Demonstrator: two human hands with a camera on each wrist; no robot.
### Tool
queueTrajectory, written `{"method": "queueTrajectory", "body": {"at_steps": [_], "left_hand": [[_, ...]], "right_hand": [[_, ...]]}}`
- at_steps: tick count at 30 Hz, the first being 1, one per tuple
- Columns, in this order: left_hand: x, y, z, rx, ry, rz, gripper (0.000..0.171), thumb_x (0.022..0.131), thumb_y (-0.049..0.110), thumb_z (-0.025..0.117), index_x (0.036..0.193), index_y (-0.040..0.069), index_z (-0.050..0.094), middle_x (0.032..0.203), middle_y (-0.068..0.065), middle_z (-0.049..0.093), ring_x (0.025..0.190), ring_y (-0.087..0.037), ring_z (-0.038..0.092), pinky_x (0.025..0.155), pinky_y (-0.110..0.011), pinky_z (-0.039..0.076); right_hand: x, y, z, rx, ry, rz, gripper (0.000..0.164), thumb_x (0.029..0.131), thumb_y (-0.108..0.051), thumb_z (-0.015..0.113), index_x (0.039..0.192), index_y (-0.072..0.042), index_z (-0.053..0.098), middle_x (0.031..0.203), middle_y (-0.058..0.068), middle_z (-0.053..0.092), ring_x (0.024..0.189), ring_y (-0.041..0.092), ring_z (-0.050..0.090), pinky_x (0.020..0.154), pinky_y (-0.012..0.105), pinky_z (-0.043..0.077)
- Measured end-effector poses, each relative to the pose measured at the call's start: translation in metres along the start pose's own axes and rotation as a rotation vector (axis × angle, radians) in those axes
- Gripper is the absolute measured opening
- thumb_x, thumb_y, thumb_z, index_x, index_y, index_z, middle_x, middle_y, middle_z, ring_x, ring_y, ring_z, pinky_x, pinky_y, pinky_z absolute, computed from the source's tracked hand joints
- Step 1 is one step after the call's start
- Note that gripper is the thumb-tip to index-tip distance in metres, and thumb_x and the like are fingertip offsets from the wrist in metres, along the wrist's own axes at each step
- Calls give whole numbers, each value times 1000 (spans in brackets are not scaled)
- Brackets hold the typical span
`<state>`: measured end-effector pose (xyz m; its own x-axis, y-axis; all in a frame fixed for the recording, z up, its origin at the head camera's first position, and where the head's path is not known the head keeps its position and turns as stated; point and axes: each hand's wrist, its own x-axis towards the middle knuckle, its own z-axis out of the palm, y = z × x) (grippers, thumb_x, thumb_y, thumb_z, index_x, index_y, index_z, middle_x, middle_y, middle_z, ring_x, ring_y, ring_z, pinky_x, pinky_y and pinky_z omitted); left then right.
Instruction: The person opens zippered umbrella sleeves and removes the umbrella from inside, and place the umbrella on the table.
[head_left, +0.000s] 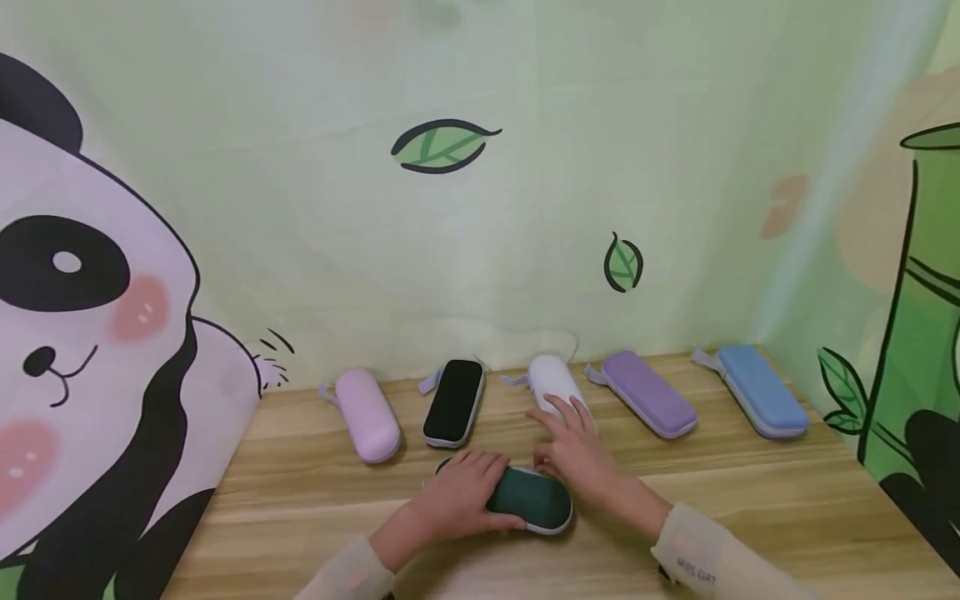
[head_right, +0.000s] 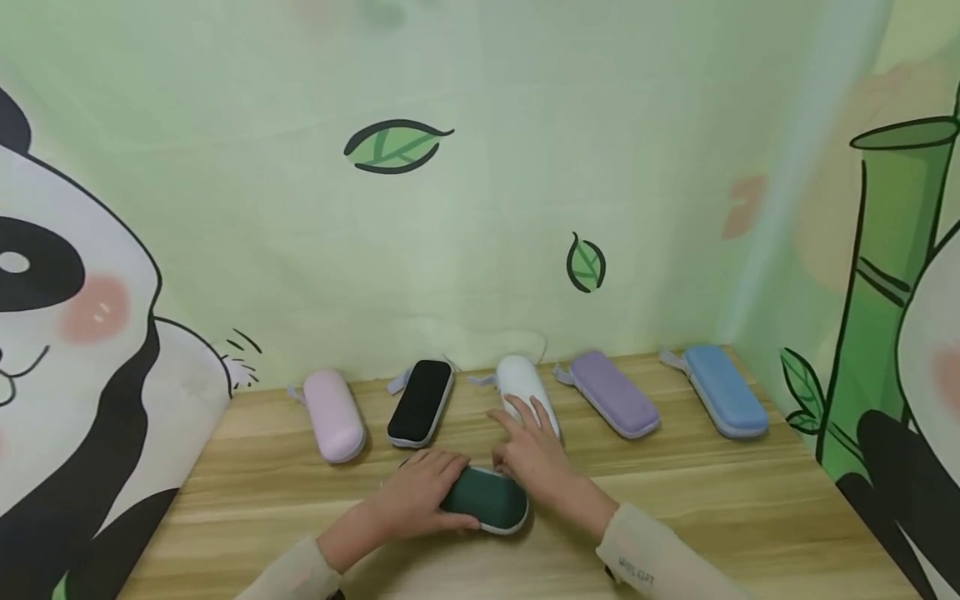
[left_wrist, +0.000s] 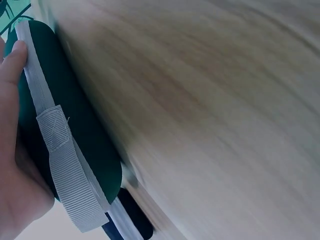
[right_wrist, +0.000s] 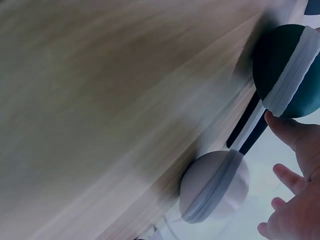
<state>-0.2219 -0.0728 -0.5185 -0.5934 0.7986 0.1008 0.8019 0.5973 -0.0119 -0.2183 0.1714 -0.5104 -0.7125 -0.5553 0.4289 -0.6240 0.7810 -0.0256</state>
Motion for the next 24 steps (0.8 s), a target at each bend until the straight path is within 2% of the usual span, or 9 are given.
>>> {"method": "queueTrajectory", "body": {"at_steps": [5, 11, 18, 24], "left_hand": [[3, 3, -1, -18, 23, -48, 88, 88, 80, 49, 138, 7, 57, 130, -8, 63, 121, -23, 58, 104, -43, 44], [1, 6, 3, -20, 48, -65, 80, 88, 80, 48, 130, 13, 58, 122, -3, 65, 114, -23, 60, 99, -43, 46], [2, 6, 0, -20, 44, -77, 78, 88, 80, 50, 128, 14, 59, 123, -2, 65, 113, -22, 61, 100, -43, 45], [-1, 10, 0, -24, 43, -86, 77, 88, 79, 50, 129, 13, 58, 123, -2, 64, 115, -22, 60, 102, -44, 44]], "right_hand": [[-7, 7, -4, 12, -1, 24, 15, 72, -23, 91, 74, -25, 76, 140, 10, 58, 141, 46, 35, 110, 70, 27], [-17, 11, -8, -8, 11, 17, 14, 72, -23, 90, 74, -25, 77, 136, 11, 61, 138, 47, 39, 107, 67, 32], [-22, 12, -13, -5, 38, 16, 14, 70, -23, 91, 76, -23, 78, 134, 13, 60, 135, 48, 41, 104, 65, 35], [-30, 11, -16, 12, 51, 22, 15, 69, -20, 92, 75, -23, 78, 135, 13, 60, 134, 50, 41, 103, 68, 34]]}}
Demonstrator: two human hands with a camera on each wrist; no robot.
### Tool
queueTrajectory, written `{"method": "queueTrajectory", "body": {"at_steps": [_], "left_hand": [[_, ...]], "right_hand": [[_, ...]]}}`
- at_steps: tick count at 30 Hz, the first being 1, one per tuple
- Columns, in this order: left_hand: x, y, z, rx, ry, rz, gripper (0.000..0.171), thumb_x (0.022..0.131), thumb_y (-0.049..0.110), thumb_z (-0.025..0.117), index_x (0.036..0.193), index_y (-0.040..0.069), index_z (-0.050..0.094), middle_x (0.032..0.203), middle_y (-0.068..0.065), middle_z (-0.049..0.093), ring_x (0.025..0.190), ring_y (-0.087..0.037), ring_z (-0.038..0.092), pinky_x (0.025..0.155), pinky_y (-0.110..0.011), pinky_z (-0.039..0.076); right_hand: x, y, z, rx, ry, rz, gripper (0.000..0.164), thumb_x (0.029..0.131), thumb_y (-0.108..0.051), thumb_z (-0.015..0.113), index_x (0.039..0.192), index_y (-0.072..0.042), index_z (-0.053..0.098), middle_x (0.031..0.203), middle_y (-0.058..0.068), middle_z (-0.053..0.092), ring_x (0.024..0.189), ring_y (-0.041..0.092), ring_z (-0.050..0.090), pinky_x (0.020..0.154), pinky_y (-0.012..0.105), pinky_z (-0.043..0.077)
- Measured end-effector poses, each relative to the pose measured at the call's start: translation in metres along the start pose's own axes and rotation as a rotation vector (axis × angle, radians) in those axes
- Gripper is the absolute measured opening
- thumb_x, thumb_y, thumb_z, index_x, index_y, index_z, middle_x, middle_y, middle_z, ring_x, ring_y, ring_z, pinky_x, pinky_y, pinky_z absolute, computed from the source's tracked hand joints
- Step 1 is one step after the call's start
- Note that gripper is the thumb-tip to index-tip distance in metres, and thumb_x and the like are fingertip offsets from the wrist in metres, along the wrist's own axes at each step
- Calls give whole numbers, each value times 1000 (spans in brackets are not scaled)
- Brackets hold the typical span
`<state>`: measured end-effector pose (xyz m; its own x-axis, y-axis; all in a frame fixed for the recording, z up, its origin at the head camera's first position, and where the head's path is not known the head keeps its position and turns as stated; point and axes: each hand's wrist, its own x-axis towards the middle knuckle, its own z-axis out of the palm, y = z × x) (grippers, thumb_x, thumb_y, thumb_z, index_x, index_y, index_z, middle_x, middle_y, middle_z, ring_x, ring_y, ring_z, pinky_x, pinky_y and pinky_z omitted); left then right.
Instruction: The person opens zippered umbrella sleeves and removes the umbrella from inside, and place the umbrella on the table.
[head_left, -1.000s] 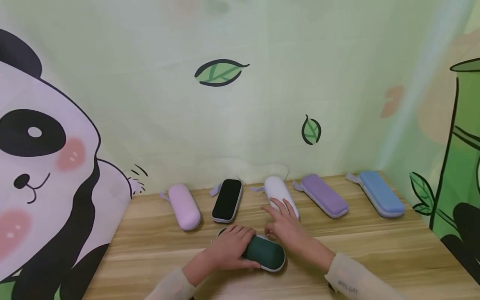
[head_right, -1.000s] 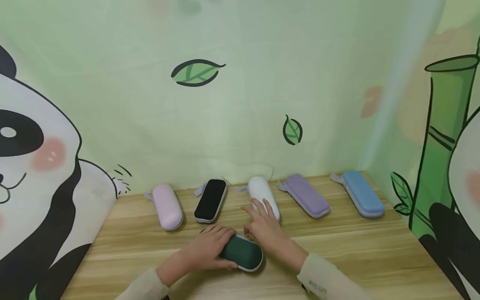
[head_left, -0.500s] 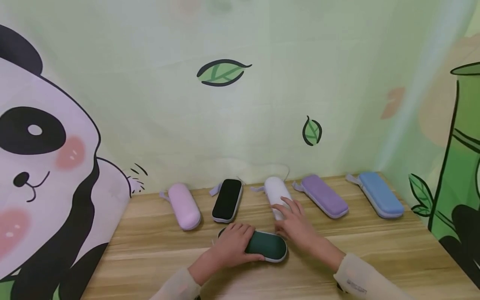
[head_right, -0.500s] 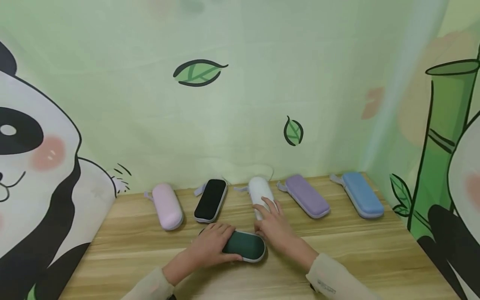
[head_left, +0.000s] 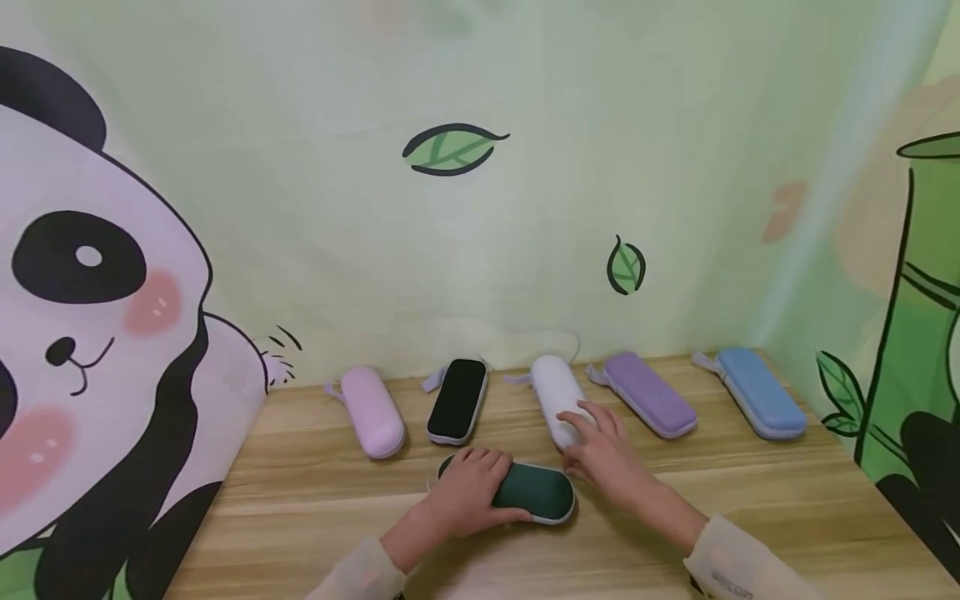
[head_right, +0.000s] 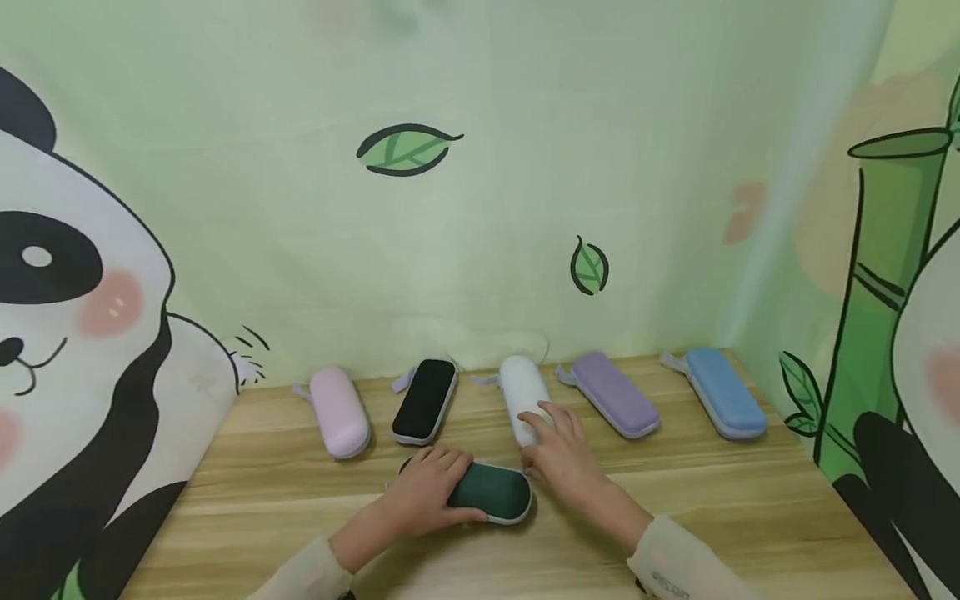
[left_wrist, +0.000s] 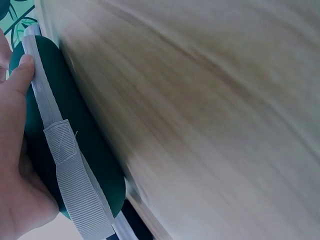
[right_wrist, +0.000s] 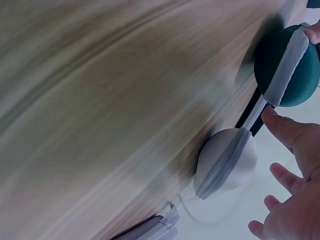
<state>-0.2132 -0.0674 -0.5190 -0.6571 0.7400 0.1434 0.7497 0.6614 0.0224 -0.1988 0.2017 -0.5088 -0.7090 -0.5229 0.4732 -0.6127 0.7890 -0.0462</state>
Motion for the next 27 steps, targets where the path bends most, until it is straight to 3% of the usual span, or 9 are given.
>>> {"method": "queueTrajectory", "body": {"at_steps": [4, 8, 16, 21, 27], "left_hand": [[3, 5, 2, 5, 4, -56, 81, 89, 79, 49, 133, 11, 57, 125, -4, 64, 116, -24, 60, 100, -46, 44], [5, 13, 3, 30, 28, -156, 82, 88, 78, 51, 134, 10, 56, 121, -5, 63, 114, -25, 59, 97, -47, 42], [2, 23, 5, 94, 87, -305, 78, 85, 76, 57, 123, 8, 58, 110, -9, 66, 105, -28, 60, 90, -49, 42], [2, 27, 6, 110, 100, -336, 80, 84, 76, 59, 124, 7, 59, 112, -11, 66, 105, -31, 60, 92, -51, 43], [0, 27, 8, 142, 103, -318, 82, 84, 77, 59, 128, 6, 59, 114, -11, 65, 107, -29, 60, 91, -49, 45]], "right_hand": [[-6, 4, -5, 18, 8, 33, 16, 67, -18, 92, 74, -22, 78, 137, 13, 58, 134, 51, 41, 103, 70, 31], [-11, 5, -10, 4, 23, 51, 18, 65, -19, 93, 72, -22, 76, 136, 13, 59, 131, 50, 43, 102, 69, 33], [-13, -10, -10, 68, -34, -25, 16, 67, -16, 92, 73, -21, 79, 139, 11, 57, 133, 51, 42, 101, 68, 34], [-12, -18, -10, 80, -19, -41, 17, 66, -13, 93, 71, -19, 78, 137, 11, 59, 132, 51, 43, 101, 69, 35], [-16, -18, -8, 67, -37, 10, 15, 69, -17, 92, 74, -20, 79, 138, 10, 58, 134, 49, 42, 102, 70, 34]]}}
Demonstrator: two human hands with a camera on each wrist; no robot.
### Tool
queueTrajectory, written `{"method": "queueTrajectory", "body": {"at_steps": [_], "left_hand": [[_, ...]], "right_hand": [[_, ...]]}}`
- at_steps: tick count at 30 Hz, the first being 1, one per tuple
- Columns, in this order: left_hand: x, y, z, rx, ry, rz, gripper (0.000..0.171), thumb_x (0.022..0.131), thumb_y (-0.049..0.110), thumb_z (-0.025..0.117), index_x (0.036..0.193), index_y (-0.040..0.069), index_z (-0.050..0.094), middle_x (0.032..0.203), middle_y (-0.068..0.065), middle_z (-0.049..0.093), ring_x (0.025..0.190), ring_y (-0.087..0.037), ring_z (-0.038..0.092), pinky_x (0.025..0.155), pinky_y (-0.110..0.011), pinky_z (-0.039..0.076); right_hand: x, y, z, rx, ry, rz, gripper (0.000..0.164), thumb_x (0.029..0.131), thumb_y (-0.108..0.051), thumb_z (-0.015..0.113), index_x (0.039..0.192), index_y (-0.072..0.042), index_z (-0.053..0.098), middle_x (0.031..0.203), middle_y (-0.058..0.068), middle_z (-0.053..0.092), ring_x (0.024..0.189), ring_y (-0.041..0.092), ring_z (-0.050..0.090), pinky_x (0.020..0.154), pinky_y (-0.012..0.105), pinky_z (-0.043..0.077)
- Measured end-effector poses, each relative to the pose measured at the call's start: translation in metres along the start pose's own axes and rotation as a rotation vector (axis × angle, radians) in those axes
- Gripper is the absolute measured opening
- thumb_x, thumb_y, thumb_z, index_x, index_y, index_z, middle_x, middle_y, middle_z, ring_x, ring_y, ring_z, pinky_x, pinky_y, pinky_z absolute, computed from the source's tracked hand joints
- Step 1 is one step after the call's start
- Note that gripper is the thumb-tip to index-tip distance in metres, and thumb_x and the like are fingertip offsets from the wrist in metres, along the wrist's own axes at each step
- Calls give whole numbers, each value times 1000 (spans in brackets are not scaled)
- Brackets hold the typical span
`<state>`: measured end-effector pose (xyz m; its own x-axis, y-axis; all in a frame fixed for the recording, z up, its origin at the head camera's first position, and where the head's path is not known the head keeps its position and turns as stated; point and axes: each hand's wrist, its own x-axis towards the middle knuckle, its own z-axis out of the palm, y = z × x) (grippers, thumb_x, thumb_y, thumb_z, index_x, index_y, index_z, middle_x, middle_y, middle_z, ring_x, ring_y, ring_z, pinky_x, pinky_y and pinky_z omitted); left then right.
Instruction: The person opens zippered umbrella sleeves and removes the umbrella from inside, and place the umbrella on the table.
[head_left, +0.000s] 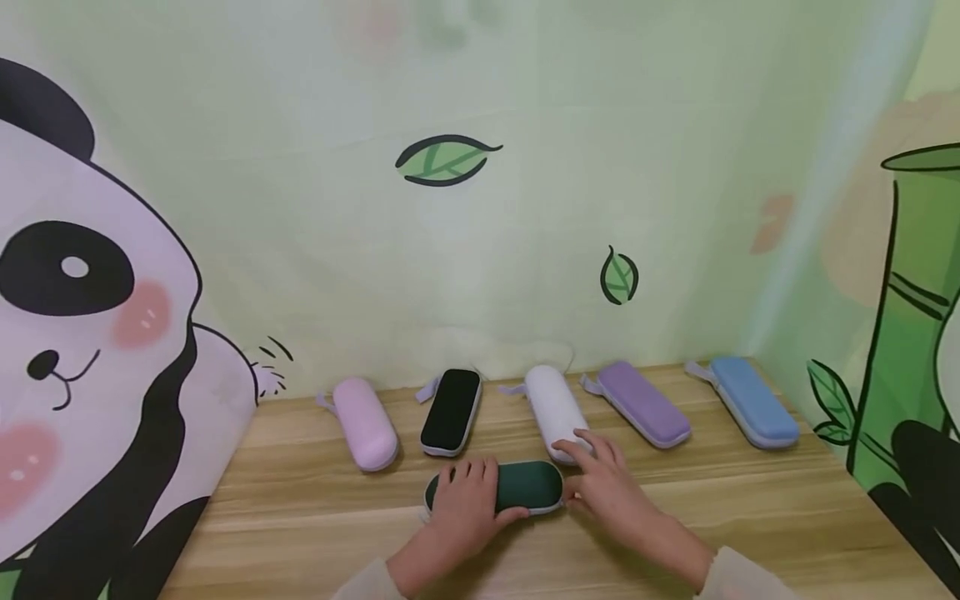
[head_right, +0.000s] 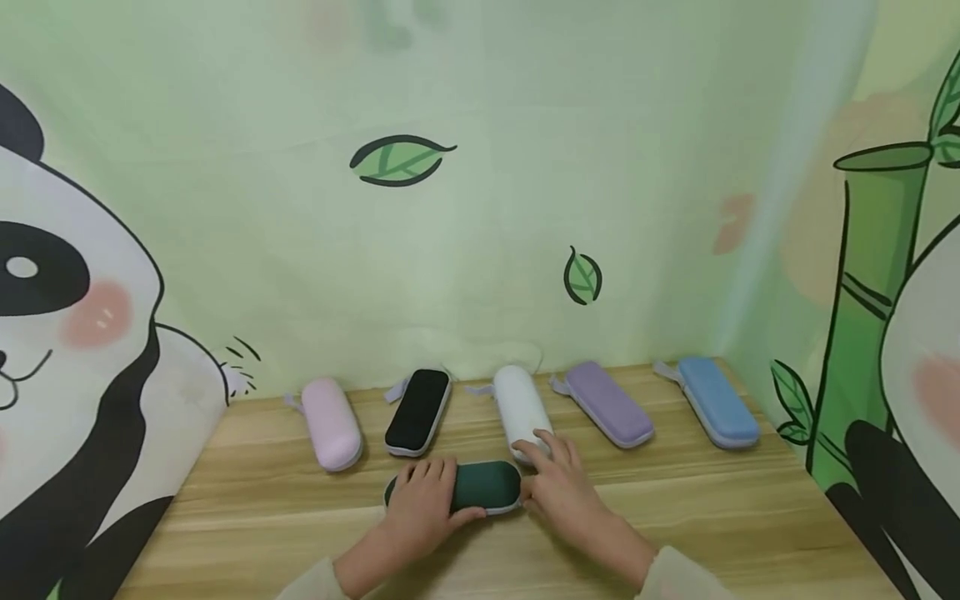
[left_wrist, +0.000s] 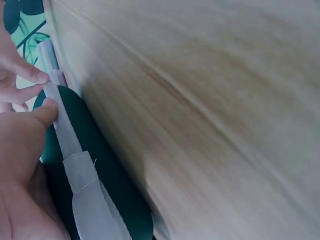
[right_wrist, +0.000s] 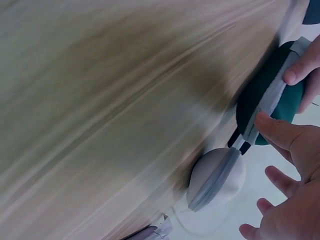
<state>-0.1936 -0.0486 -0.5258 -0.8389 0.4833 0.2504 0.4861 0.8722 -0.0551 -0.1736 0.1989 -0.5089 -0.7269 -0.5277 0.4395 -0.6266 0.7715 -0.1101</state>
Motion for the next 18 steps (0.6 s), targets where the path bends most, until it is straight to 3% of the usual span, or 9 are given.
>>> {"method": "queueTrajectory", "body": {"at_steps": [5, 11, 15, 18], "left_hand": [[-11, -19, -3, -18, -96, 116, 86, 89, 70, 61, 146, 7, 47, 126, -11, 62, 114, -29, 59, 95, -50, 46], [-32, -50, -9, -199, -259, 286, 99, 90, 58, 70, 162, 12, 22, 154, -15, 44, 130, -35, 52, 103, -53, 46], [-38, -57, -8, -248, -222, 422, 101, 90, 49, 75, 165, 16, 16, 166, -14, 24, 141, -34, 42, 106, -48, 46], [-38, -56, -9, -260, -186, 448, 98, 91, 44, 76, 165, 17, 16, 168, -12, 20, 142, -34, 41, 105, -46, 47]], "right_hand": [[0, 0, 8, -79, 7, 21, 15, 73, -20, 91, 75, -21, 76, 138, 10, 57, 136, 46, 41, 103, 67, 34], [3, -1, 17, -121, 11, 40, 19, 70, -21, 93, 74, -23, 74, 136, 11, 58, 133, 45, 44, 100, 67, 36], [9, -1, 17, -137, -12, 31, 19, 71, -21, 92, 74, -21, 74, 136, 11, 59, 134, 45, 43, 101, 68, 36], [16, -1, 16, -164, -27, 24, 18, 71, -20, 92, 74, -20, 74, 135, 10, 59, 135, 43, 43, 103, 69, 36]]}}
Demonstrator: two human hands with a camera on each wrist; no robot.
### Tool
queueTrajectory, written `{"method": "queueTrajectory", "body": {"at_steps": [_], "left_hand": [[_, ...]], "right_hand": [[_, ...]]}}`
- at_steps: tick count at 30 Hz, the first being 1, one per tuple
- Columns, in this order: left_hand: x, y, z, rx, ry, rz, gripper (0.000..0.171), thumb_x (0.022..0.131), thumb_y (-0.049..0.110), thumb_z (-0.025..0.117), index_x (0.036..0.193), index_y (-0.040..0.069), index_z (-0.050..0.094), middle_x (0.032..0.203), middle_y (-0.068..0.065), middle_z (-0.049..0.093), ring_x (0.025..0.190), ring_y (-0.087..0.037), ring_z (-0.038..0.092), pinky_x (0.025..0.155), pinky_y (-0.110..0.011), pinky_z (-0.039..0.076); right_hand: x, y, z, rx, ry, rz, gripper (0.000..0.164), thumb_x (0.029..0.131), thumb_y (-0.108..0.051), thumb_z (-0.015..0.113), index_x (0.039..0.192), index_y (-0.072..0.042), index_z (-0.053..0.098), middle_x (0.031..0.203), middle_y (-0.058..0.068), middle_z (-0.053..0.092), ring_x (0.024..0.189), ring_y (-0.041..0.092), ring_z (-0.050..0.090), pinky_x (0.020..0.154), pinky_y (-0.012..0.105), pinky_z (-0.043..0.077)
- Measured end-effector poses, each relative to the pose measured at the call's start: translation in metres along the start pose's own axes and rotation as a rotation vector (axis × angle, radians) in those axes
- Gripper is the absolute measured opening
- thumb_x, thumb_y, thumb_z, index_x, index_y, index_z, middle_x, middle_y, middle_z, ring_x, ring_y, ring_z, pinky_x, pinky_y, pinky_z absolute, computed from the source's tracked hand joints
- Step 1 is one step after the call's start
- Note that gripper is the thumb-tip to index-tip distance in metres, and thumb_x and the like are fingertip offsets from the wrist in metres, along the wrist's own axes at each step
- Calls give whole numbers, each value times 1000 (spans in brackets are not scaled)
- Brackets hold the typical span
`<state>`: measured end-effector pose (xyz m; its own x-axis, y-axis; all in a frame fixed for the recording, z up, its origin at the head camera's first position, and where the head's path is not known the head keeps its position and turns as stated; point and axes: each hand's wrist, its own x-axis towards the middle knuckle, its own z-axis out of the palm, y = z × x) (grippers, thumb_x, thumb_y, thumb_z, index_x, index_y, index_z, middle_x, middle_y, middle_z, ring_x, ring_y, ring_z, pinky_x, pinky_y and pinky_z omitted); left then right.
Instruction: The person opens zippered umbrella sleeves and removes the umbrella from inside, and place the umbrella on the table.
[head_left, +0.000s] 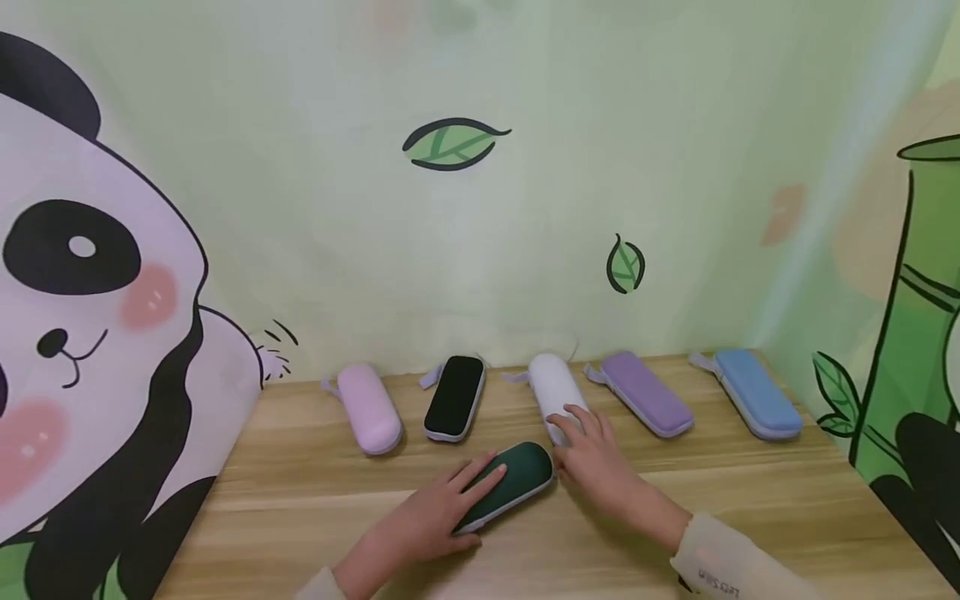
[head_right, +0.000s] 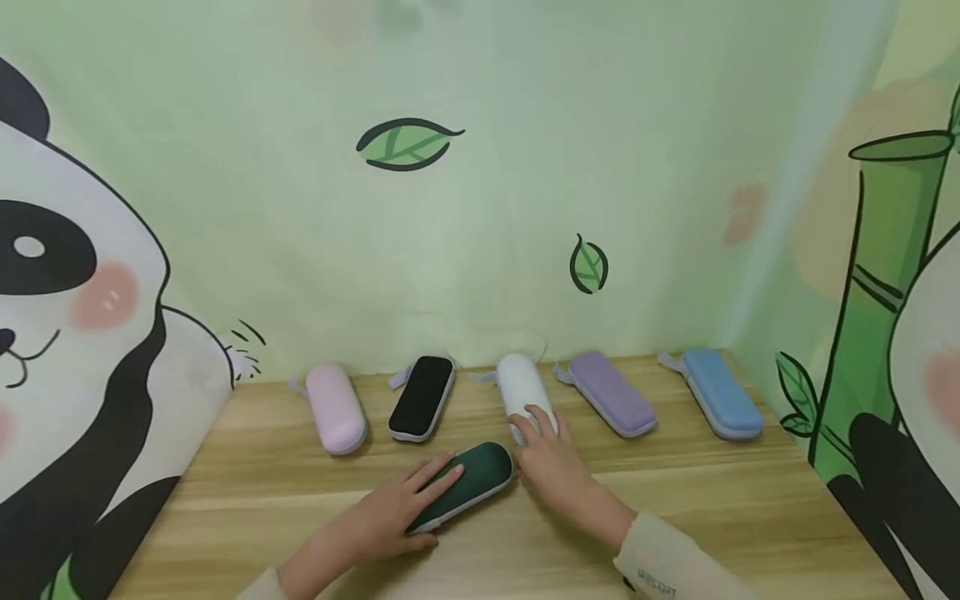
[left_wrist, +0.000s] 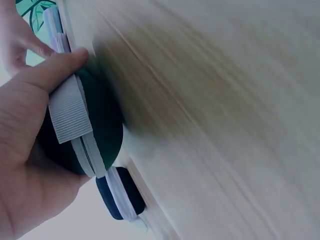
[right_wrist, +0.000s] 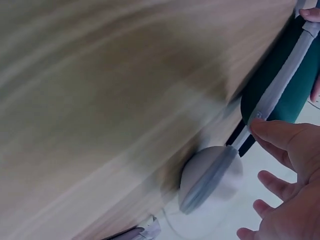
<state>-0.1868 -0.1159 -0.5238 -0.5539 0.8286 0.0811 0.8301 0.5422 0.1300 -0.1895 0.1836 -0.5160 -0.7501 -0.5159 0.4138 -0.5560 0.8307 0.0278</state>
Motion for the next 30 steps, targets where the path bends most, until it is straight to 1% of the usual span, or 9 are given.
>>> {"method": "queueTrajectory", "body": {"at_steps": [4, 9, 11, 14, 18, 21, 25, 28, 30], "left_hand": [[4, 0, -3, -52, -26, -44, 96, 92, 42, 75, 165, 17, 17, 166, -14, 23, 139, -37, 44, 103, -49, 48], [7, 1, -3, -42, -25, -92, 96, 90, 42, 77, 164, 19, 19, 164, -14, 28, 128, -40, 52, 100, -50, 50], [8, 2, -4, -40, -38, -121, 96, 90, 42, 76, 164, 21, 19, 163, -14, 30, 121, -41, 56, 97, -50, 51], [10, 3, -8, -69, -69, -191, 95, 90, 41, 77, 164, 27, 18, 160, -15, 35, 111, -44, 60, 91, -50, 53], [10, 7, -10, -90, -71, -246, 95, 91, 39, 77, 164, 29, 17, 155, -18, 39, 101, -47, 64, 83, -49, 56], [10, 10, -9, -75, -59, -254, 96, 91, 40, 77, 164, 26, 16, 154, -19, 39, 97, -46, 65, 80, -47, 57], [9, 14, -7, -43, -38, -264, 98, 89, 41, 78, 164, 18, 18, 153, -20, 40, 94, -41, 65, 78, -44, 58], [9, 15, -6, -3, 11, -254, 98, 88, 39, 80, 160, 5, 24, 151, -21, 43, 94, -38, 65, 78, -44, 57], [10, 16, -5, 33, 44, -237, 96, 87, 39, 80, 156, -4, 29, 149, -22, 45, 96, -37, 64, 79, -43, 57]], "right_hand": [[8, 1, -3, -7, -25, -22, 16, 72, -18, 91, 76, -18, 76, 133, 11, 59, 132, 45, 45, 100, 72, 37], [10, -1, -4, 51, -28, 7, 15, 72, -16, 91, 76, -16, 76, 132, 12, 59, 131, 47, 45, 99, 73, 36], [10, -3, -6, 67, -19, 17, 17, 71, -15, 91, 73, -16, 74, 130, 12, 59, 129, 47, 46, 98, 71, 38], [11, -7, -10, 111, -8, 26, 19, 71, -14, 91, 70, -17, 73, 128, 12, 60, 127, 46, 48, 98, 68, 40], [14, -21, -8, 178, 8, 30, 19, 71, -15, 91, 67, -17, 72, 130, 12, 61, 127, 43, 48, 97, 63, 40], [17, -31, -5, 222, -6, 37, 19, 72, -16, 90, 67, -17, 71, 131, 12, 60, 128, 43, 47, 99, 63, 38], [21, -46, -4, 293, -41, 77, 20, 74, -15, 88, 66, -17, 70, 136, 14, 56, 132, 46, 42, 101, 70, 34], [22, -60, -2, 327, -66, 100, 18, 76, -16, 87, 67, -17, 71, 142, 17, 52, 136, 49, 37, 100, 76, 30], [23, -69, 1, 338, -78, 91, 16, 76, -17, 87, 68, -17, 73, 146, 19, 50, 138, 51, 35, 99, 79, 30]]}}
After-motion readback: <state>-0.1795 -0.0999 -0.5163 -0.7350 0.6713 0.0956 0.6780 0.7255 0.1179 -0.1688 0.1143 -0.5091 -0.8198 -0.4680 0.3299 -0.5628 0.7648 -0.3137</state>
